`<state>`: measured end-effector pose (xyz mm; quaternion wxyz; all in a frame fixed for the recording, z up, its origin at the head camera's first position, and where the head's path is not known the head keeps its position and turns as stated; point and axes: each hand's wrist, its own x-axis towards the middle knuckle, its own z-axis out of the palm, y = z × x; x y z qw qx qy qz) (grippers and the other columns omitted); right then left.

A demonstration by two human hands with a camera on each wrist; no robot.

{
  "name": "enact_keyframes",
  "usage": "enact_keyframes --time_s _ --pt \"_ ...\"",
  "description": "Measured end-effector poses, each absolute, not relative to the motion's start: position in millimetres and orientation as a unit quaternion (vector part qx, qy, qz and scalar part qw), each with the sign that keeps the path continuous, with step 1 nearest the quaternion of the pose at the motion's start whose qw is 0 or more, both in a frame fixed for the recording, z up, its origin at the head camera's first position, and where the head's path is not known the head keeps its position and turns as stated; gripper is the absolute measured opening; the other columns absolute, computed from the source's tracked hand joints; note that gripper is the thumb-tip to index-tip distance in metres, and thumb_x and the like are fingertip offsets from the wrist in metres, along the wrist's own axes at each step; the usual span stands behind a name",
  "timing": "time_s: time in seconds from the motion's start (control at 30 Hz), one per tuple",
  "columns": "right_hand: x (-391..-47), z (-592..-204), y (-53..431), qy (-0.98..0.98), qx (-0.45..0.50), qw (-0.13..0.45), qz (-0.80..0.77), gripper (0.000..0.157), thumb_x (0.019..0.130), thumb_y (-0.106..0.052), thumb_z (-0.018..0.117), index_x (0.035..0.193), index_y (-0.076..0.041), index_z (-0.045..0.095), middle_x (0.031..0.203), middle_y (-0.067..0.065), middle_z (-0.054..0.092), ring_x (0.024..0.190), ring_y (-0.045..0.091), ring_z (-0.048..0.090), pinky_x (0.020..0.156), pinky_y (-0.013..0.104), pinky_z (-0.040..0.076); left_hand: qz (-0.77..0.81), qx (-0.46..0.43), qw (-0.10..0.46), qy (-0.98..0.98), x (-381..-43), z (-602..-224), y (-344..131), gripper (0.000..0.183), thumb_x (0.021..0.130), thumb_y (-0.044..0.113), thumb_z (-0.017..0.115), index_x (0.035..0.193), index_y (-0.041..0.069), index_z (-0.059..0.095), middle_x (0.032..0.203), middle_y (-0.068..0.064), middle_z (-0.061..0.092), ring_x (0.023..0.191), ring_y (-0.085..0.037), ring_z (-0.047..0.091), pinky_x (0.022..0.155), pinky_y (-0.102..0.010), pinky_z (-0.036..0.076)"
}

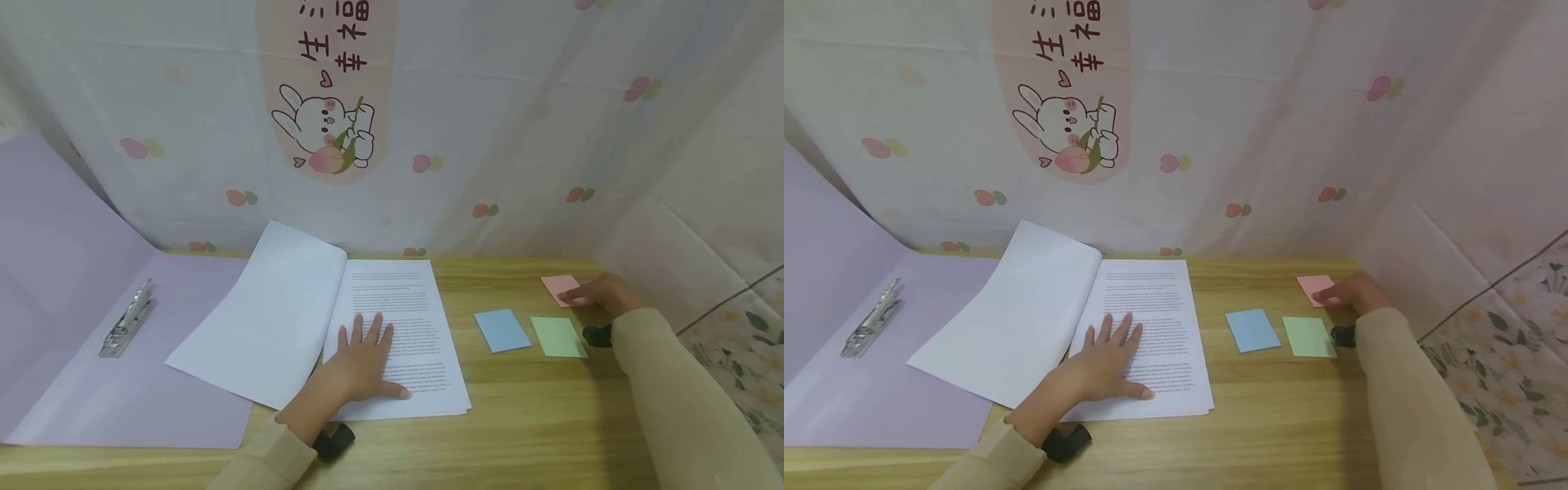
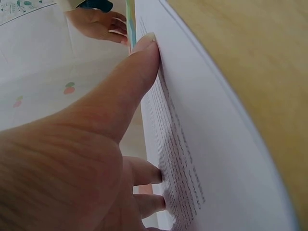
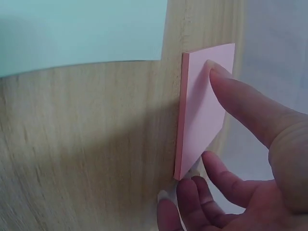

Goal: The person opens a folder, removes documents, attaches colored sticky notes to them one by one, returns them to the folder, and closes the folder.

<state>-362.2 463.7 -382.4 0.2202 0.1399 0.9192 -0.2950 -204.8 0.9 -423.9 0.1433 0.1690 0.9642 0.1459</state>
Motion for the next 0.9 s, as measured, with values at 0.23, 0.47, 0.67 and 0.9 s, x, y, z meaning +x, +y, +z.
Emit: enact_keyframes --time_s 0.23,0.47,0.67,0.9 --pt "-366.2 -381.4 460.4 0.91 0.153 0.228 -0.312 0.099 0.085 -0.041 0.08 0.142 0.023 0.03 0.13 0.032 0.033 0.114 0.04 0.036 0.094 0.042 0.045 0.148 0.173 0.141 0.963 -203.5 -423.1 -0.9 0.112 0.079 0.066 0.075 0.16 0.006 0.026 0.17 -0.019 0.012 0.156 -0.05 0.005 0.122 -0.069 0.014" --pt "-357.6 -378.6 454.9 0.928 0.147 0.187 -0.287 0.106 0.088 -0.039 0.077 0.149 0.023 0.016 0.155 0.041 0.019 0.131 0.049 0.029 0.119 0.062 0.026 0.151 0.176 0.14 0.963 -201.8 -420.8 0.1 0.112 0.079 0.065 0.075 0.159 0.005 0.027 0.17 -0.019 0.013 0.156 -0.05 0.006 0.122 -0.07 0.015" --pt "-350.6 -377.7 455.1 0.934 0.089 0.156 -0.308 0.07 0.089 -0.035 0.077 0.13 0.015 0.05 0.101 0.008 0.063 0.099 0.028 0.054 0.087 0.037 0.051 0.153 0.176 0.142 0.962 -201.5 -420.1 0.3 0.112 0.079 0.066 0.074 0.16 0.004 0.027 0.17 -0.019 0.012 0.156 -0.05 0.005 0.122 -0.07 0.014" --pt "-348.2 -378.7 452.2 0.924 0.052 0.148 -0.349 0.066 0.101 -0.028 0.061 0.14 0.02 0.04 0.084 -0.004 0.07 0.077 0.009 0.071 0.076 0.03 0.062 0.161 0.176 0.144 0.96 -202.9 -423.7 -1.5 0.112 0.079 0.065 0.074 0.16 0.004 0.026 0.17 -0.02 0.011 0.156 -0.051 0.004 0.122 -0.07 0.012"
